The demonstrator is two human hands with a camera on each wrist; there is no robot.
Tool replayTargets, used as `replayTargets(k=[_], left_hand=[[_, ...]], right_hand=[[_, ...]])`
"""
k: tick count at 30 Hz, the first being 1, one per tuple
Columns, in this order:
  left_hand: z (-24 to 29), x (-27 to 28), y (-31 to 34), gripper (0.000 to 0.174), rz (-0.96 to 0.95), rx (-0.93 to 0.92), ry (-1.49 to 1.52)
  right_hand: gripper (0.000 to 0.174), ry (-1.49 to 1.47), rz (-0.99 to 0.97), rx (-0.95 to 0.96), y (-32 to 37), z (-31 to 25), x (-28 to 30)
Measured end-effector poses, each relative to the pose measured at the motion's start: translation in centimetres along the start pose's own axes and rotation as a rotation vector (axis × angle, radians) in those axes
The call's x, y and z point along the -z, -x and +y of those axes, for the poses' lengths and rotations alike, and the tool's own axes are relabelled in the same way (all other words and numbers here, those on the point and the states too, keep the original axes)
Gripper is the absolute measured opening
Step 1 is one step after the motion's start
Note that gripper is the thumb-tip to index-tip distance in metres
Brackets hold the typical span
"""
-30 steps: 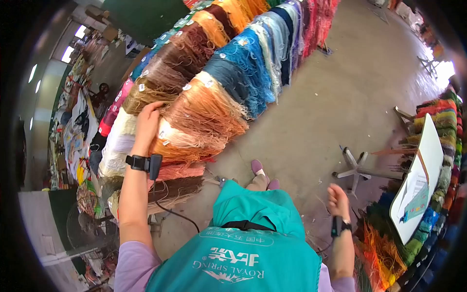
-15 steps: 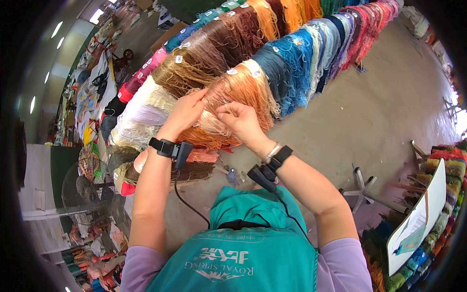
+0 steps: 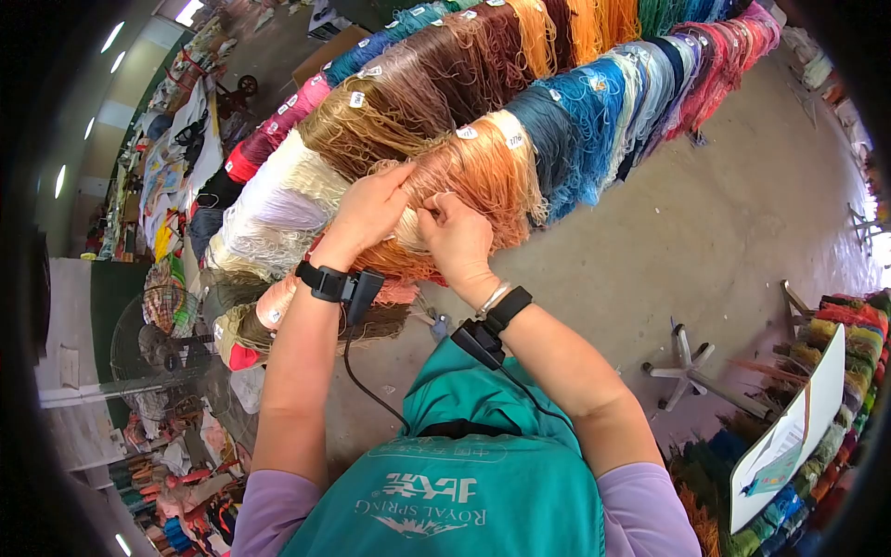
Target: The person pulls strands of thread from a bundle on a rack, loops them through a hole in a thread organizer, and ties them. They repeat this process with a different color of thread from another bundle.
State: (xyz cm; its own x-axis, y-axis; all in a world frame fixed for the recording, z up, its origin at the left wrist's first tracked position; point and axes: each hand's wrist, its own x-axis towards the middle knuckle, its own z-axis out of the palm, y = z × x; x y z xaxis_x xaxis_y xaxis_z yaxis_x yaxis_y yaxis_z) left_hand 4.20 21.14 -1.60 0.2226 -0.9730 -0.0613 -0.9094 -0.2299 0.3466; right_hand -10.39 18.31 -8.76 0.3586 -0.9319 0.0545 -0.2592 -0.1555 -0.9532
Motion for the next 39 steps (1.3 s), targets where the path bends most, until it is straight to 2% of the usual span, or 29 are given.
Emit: replayTargets(k=[4, 7, 10, 13, 16, 19, 25, 31, 39], left_hand=[[0.1, 0.1, 0.1, 0.045, 0.005, -0.004, -0.009], [0.3, 0.1, 0.2, 0.045, 0.016, -0.008, 0.0], [0.0, -0.2, 0.1, 0.045, 0.033, -0.023, -0.004], [0.1, -0.1, 0.2, 0.044, 0.043, -0.023, -0.012], [0.2, -0.1, 0.2, 0.044, 0.047, -0.025, -0.02], [0.4, 0.1, 0.3, 0.046, 0.035, -0.016, -0.031], [0.9, 0.3, 0.5, 0.051, 0.042, -0.044, -0.068], [0.5, 0.0, 0.4, 0.051, 0.058, -0.066, -0.08], [0.8, 0.1, 0.4, 0.052, 0.054, -0.052, -0.076]], right_hand=[[0.013, 0.084, 0.039, 0.08, 0.0, -0.1, 0.0], [0.009, -0.257, -0.016, -0.027, -0.1, 1.0, 0.0], [0.004, -0.609, -0.049, -0.216, -0.2, 1.1, 0.0], [0.004, -0.86, -0.127, -0.357, -0.1, -0.2, 1.3], [0.005, -0.984, -0.19, -0.499, -0.2, 0.7, 1.8], [0.007, -1.122, -0.221, -0.511, -0.2, 1.8, 2.1], [0.005, -1.08, -0.255, -0.496, -0.2, 2.0, 2.2], [0.007, -0.853, -0.224, -0.407, -0.3, 1.5, 2.0], [0.008, -0.826, -0.215, -0.391, -0.4, 1.2, 1.7]])
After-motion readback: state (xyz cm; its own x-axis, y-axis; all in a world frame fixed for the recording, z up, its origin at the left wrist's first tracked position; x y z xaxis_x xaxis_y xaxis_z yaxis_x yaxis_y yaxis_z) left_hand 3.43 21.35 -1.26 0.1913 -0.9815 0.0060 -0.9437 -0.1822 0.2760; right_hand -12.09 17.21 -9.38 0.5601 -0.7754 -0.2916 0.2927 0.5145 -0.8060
